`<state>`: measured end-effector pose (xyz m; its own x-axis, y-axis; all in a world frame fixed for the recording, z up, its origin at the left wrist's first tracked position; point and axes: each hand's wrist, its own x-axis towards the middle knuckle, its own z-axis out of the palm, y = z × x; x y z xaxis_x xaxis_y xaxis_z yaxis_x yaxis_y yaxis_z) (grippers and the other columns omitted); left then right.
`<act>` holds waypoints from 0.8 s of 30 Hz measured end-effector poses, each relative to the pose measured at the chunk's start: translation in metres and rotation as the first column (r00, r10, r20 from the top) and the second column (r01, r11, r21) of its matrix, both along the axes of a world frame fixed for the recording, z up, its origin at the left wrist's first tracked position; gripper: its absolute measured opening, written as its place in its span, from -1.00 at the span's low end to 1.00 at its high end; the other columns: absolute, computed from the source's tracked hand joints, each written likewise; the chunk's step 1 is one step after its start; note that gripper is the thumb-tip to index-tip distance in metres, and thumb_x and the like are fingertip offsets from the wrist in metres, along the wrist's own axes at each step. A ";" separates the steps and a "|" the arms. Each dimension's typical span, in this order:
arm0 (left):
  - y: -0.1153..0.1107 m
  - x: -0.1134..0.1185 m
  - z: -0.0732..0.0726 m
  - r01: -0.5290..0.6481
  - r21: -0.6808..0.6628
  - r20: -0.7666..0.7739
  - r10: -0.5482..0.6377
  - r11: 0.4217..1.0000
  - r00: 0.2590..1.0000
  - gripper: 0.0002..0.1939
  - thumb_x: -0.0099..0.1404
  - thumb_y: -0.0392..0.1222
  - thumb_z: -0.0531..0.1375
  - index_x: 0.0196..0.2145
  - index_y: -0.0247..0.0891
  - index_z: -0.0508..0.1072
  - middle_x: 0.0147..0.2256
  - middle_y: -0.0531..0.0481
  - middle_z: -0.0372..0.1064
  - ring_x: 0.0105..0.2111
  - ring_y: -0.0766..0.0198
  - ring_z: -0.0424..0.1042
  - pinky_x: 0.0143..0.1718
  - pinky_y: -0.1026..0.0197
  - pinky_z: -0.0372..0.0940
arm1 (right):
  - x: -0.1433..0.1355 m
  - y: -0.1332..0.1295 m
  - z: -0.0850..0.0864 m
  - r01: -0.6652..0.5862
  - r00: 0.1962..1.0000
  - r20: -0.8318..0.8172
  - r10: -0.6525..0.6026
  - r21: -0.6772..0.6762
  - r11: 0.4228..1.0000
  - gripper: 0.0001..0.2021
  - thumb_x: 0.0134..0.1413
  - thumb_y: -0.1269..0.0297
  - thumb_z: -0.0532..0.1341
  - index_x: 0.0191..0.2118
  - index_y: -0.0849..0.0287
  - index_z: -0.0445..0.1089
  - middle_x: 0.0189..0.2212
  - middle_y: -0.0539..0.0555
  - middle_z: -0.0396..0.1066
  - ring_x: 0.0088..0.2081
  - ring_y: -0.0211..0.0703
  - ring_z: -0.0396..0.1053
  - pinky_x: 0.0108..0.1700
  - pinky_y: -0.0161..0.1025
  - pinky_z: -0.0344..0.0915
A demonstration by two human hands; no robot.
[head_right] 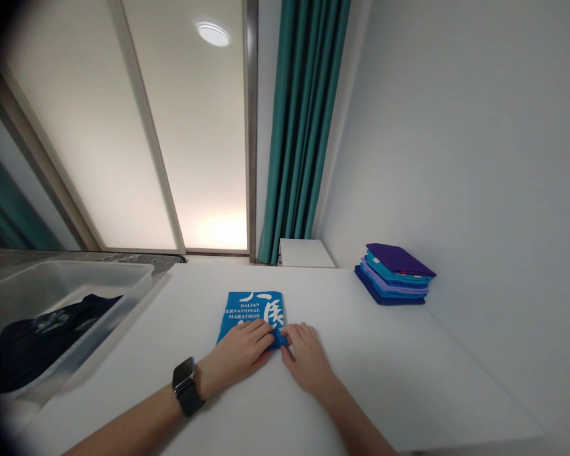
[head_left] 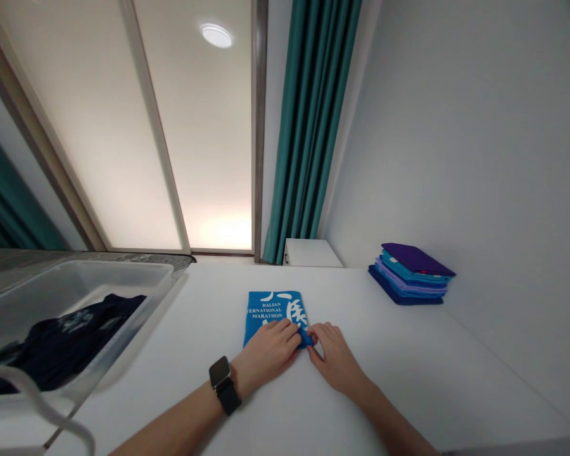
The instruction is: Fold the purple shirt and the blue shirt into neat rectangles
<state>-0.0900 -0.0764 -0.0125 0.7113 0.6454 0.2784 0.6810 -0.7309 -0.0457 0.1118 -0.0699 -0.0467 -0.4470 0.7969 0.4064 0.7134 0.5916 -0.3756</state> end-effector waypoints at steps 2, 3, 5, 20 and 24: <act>-0.001 0.001 0.000 -0.006 -0.006 -0.005 0.006 1.000 1.000 -0.90 0.36 -0.24 0.14 -0.16 -0.24 0.33 -0.16 -0.08 0.39 -0.09 0.10 0.36 -0.12 0.07 0.32 | -0.001 0.001 -0.002 0.012 1.000 -0.015 -0.013 -0.021 1.000 -0.77 0.04 0.54 0.09 -0.21 0.10 0.25 -0.35 0.04 0.34 -0.25 -0.06 0.28 -0.16 -0.12 0.19; -0.001 0.002 0.000 -0.009 -0.011 -0.005 0.009 1.000 1.000 -0.90 0.36 -0.24 0.14 -0.17 -0.24 0.33 -0.16 -0.07 0.39 -0.09 0.10 0.36 -0.13 0.07 0.32 | -0.002 0.002 -0.003 0.018 1.000 -0.025 -0.019 -0.032 0.999 -0.78 0.03 0.54 0.08 -0.21 0.10 0.25 -0.36 0.03 0.33 -0.26 -0.07 0.28 -0.16 -0.12 0.19; -0.001 0.003 0.000 -0.022 -0.021 0.010 0.022 1.000 1.000 -0.90 0.34 -0.25 0.16 -0.18 -0.24 0.33 -0.16 -0.07 0.39 -0.09 0.10 0.36 -0.12 0.07 0.32 | -0.003 0.003 -0.004 0.028 0.998 -0.056 -0.032 -0.056 0.998 -0.79 0.03 0.54 0.07 -0.23 0.10 0.25 -0.36 0.03 0.33 -0.27 -0.08 0.27 -0.17 -0.13 0.20; -0.001 0.013 -0.010 -0.177 -0.050 0.099 0.181 0.983 0.979 -0.81 0.36 -0.15 0.15 -0.11 -0.22 0.25 -0.12 -0.09 0.34 -0.09 0.07 0.33 -0.14 0.06 0.34 | -0.019 0.025 -0.010 -0.078 0.795 -0.582 -0.169 -0.374 0.924 -0.86 -0.13 0.45 0.06 -0.38 0.08 0.19 -0.56 -0.12 0.20 -0.51 -0.25 0.24 -0.44 -0.33 0.20; 0.001 0.016 -0.013 -0.198 -0.039 0.089 0.201 0.979 0.976 -0.90 0.41 -0.22 0.06 -0.12 -0.22 0.25 -0.14 -0.09 0.33 -0.12 0.09 0.33 -0.17 0.09 0.35 | -0.016 0.026 -0.009 -0.091 0.787 -0.580 -0.209 -0.445 0.891 -0.88 -0.11 0.45 0.07 -0.39 0.10 0.22 -0.57 -0.12 0.22 -0.51 -0.25 0.26 -0.46 -0.35 0.22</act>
<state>-0.0740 -0.0749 -0.0251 0.5397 0.7804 0.3158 0.8133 -0.5802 0.0437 0.0953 -0.0444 -0.0556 -0.1772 0.9672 0.1820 0.2787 0.2267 -0.9332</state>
